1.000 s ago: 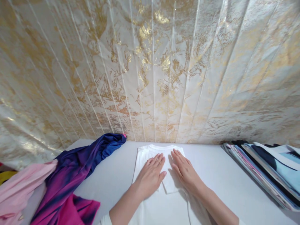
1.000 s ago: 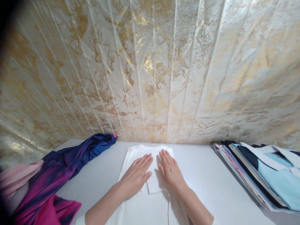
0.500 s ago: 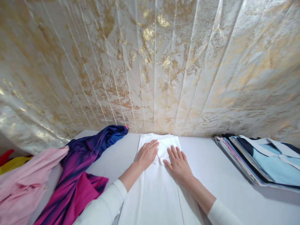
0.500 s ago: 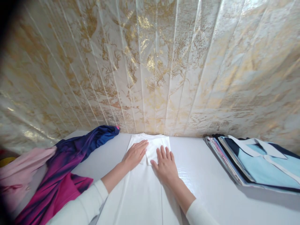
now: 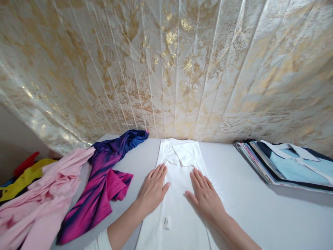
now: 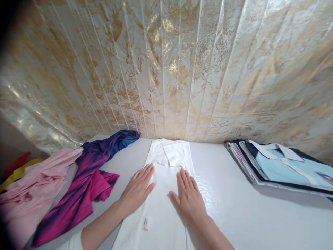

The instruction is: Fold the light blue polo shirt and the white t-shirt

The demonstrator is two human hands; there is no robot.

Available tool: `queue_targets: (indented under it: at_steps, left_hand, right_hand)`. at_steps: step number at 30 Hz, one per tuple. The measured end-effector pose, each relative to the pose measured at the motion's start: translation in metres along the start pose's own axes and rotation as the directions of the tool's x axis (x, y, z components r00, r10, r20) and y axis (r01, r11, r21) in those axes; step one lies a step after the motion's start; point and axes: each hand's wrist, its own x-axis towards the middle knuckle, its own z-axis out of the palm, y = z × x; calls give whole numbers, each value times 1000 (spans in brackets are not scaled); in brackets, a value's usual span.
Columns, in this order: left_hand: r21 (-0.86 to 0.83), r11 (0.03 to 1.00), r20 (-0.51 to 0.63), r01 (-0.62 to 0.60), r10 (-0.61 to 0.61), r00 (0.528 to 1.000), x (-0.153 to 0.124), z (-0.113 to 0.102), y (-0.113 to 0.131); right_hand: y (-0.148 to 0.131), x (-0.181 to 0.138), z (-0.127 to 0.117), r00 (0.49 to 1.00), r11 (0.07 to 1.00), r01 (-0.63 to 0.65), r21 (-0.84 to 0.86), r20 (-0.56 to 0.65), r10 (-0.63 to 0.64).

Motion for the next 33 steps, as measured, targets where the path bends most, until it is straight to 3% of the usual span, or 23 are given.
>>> queue_targets:
  at_steps: [9,15,19,26,33]
  left_hand:
    - [3,999,15,37,-37,999,-1,-16,9]
    - [-14,999,10,-46,47,999,-59,-31,28]
    - [-3,998,38,-60,60,997,-90,-32,35]
    - [22,998,78,-57,55,995,-89,-31,33]
    - [-51,991,44,-124,126,991,-100,-44,41]
  right_hand:
    - [-2,-1,-8,999,1000,4,25,33,-4]
    - [3,-38,-5,996,997,42,57,-81,-37]
    - [-9,-59,-13,997,998,65,18,-37,-64]
    - [-18,-54,-17,1000,1000,-9,1,22,9]
    - [-15,-70,-23,994,998,65,-5,-87,-65]
